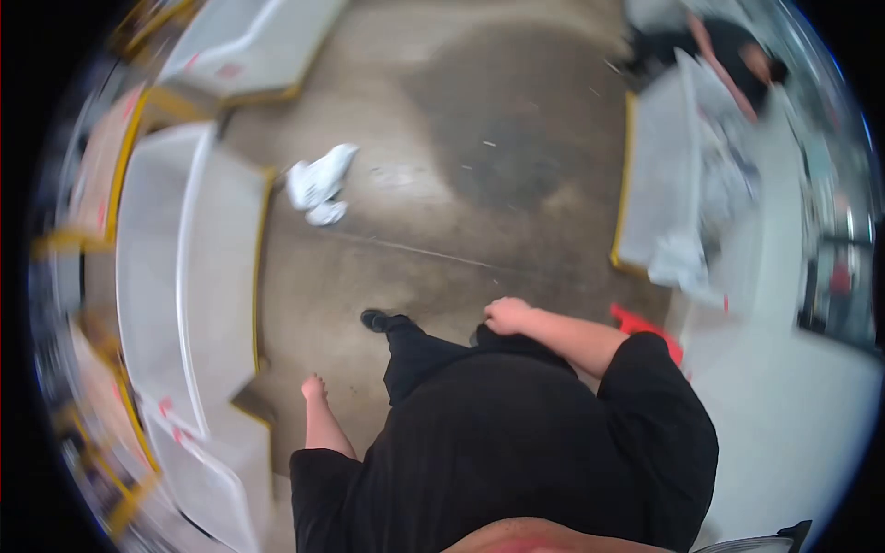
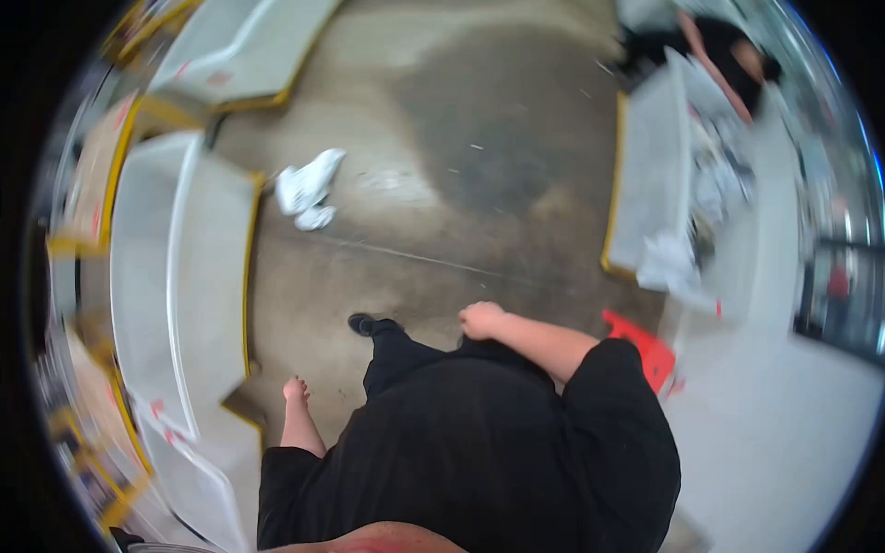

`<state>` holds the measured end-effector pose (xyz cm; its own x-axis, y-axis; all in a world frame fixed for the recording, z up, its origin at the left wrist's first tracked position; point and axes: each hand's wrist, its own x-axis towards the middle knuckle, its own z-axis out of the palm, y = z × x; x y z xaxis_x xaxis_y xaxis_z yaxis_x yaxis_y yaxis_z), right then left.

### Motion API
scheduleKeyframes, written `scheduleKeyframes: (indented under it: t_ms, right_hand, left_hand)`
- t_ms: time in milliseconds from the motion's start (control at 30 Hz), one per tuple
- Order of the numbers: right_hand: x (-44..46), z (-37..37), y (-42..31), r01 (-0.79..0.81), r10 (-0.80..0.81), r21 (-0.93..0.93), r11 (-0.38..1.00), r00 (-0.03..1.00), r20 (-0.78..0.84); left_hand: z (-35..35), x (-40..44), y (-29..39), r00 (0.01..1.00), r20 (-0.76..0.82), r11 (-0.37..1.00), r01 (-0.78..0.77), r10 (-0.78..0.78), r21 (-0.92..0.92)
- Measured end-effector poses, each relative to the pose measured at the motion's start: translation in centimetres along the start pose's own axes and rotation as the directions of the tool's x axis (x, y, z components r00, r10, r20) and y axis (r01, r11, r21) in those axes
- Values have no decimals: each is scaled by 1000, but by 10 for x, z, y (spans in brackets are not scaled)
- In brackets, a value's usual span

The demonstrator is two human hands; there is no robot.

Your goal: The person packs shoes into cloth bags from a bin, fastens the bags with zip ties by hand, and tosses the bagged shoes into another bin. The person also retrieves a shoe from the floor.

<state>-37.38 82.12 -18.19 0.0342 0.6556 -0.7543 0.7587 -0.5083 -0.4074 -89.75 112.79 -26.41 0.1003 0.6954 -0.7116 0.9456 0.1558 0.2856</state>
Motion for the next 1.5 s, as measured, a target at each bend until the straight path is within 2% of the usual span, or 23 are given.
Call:
scheduleKeyframes:
  t_ms: [33,67,100,167,200,300,333,433,500,567,700,867,933,967,1033,1067,1133,1167,1233,1300,1367,1433,1500]
  right_hand:
    - [-34,14,54,-128,128,61,990,992,0]
    - [-67,34,108,-228,238,158,961,970,-47]
    - [-100,56,158,-314,343,252,915,936,-80]
    - [-169,93,237,-446,560,465,764,817,-136]
    - [-198,109,269,-453,631,552,700,754,-181]
    - [-265,139,333,-386,825,809,442,529,-199]
    - [-277,154,351,-380,840,834,400,515,-168]
    - [-296,193,395,-127,904,980,151,419,-85]
    - [-304,214,401,-101,917,988,117,393,-69]
    - [-303,225,406,-63,929,992,111,362,-81]
    - [-310,246,418,-86,901,996,-13,430,49]
    - [-340,262,469,-168,881,983,-76,450,145]
    - [-358,251,511,-102,942,984,-148,289,171]
    - [-368,249,533,-106,937,981,-160,297,184]
    - [-394,243,583,40,989,993,-112,97,108]
    - [-411,236,615,33,990,993,-110,97,106]
    - [-445,227,679,112,987,991,72,-153,-55]
    - [-463,230,716,98,990,992,76,-128,-63]
    - [-500,238,814,-171,866,936,309,-356,-351]
    - [-533,237,904,-343,763,876,340,-445,-470]
    - [-565,237,982,-448,744,805,388,-362,-561]
    - [-588,238,1041,-451,782,824,343,-348,-517]
    - [-610,240,1081,-508,816,784,356,-239,-526]
  left_hand:
    - [25,-6,40,997,40,995,-66,63,78]
    - [49,16,69,989,44,947,149,-142,-285]
    - [67,19,131,934,119,724,338,-338,-601]
    - [128,6,247,980,164,851,184,-117,-492]
    - [164,-4,304,982,181,937,8,59,-349]
    - [269,-39,467,818,349,889,-438,457,-137]
    - [297,-81,521,753,388,842,-519,531,-146]
    - [365,-190,642,574,556,763,-621,601,-183]
    - [406,-223,687,514,618,742,-648,594,-174]
    - [443,-227,722,302,677,493,-864,671,-103]
    - [505,-224,789,403,721,325,-911,564,256]
    - [596,-243,863,430,756,290,-901,494,323]
    - [632,-271,900,398,781,254,-916,481,311]
    - [648,-284,912,406,786,255,-913,467,319]
    - [686,-313,931,390,786,333,-910,479,248]
    - [711,-330,944,378,781,372,-906,497,201]
    - [760,-361,956,383,768,403,-898,513,178]
    - [780,-374,954,392,753,429,-889,529,162]
    - [823,-401,958,437,714,485,-860,547,155]
    - [854,-428,959,492,675,538,-827,550,164]
    - [884,-441,960,560,629,581,-788,539,205]
    - [907,-452,928,642,454,580,-762,617,289]
    - [931,-464,922,678,337,599,-735,653,319]
